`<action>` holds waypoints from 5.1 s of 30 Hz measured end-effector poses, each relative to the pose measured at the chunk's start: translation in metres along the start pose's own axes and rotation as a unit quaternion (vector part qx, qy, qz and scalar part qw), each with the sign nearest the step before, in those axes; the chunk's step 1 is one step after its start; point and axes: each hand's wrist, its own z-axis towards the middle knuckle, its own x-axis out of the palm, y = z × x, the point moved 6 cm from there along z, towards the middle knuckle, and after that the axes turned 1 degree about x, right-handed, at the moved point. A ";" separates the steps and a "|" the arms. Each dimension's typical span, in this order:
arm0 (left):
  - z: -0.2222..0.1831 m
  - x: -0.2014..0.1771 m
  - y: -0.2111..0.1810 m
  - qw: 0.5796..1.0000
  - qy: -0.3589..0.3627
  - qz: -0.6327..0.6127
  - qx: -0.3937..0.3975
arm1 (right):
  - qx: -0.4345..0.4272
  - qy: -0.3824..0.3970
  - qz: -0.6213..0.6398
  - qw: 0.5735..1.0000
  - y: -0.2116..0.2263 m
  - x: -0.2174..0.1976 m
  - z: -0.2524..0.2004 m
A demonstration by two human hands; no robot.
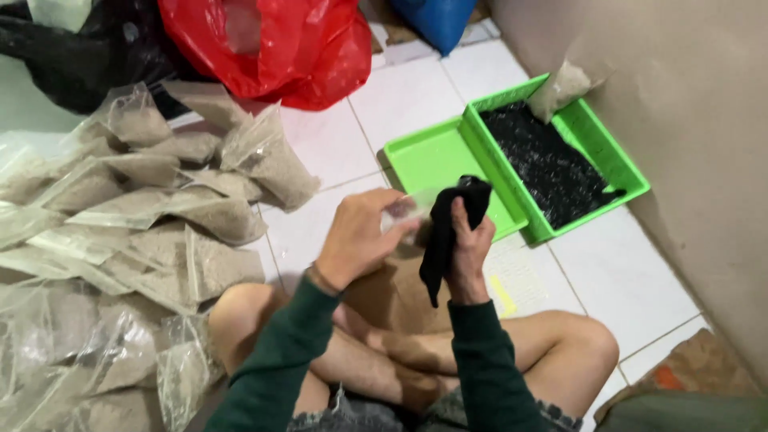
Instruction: Manually sealing small plastic bags and applying adhesive labels to them while sitting on the floor.
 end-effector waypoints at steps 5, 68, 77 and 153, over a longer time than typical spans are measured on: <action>-0.002 0.008 0.005 0.991 -0.129 -0.035 0.003 | -0.034 0.003 -0.023 0.999 -0.003 -0.017 0.004; -0.005 0.019 0.056 0.931 -0.330 -0.105 -0.114 | 0.196 0.220 -0.260 0.920 -0.180 0.043 -0.088; -0.024 0.048 0.087 0.919 -0.351 -0.029 -0.177 | 0.192 0.235 -0.258 0.917 -0.167 0.029 -0.118; -0.072 0.101 0.155 0.967 0.020 -0.056 -0.248 | -0.098 0.319 -0.249 0.909 -0.118 0.003 -0.015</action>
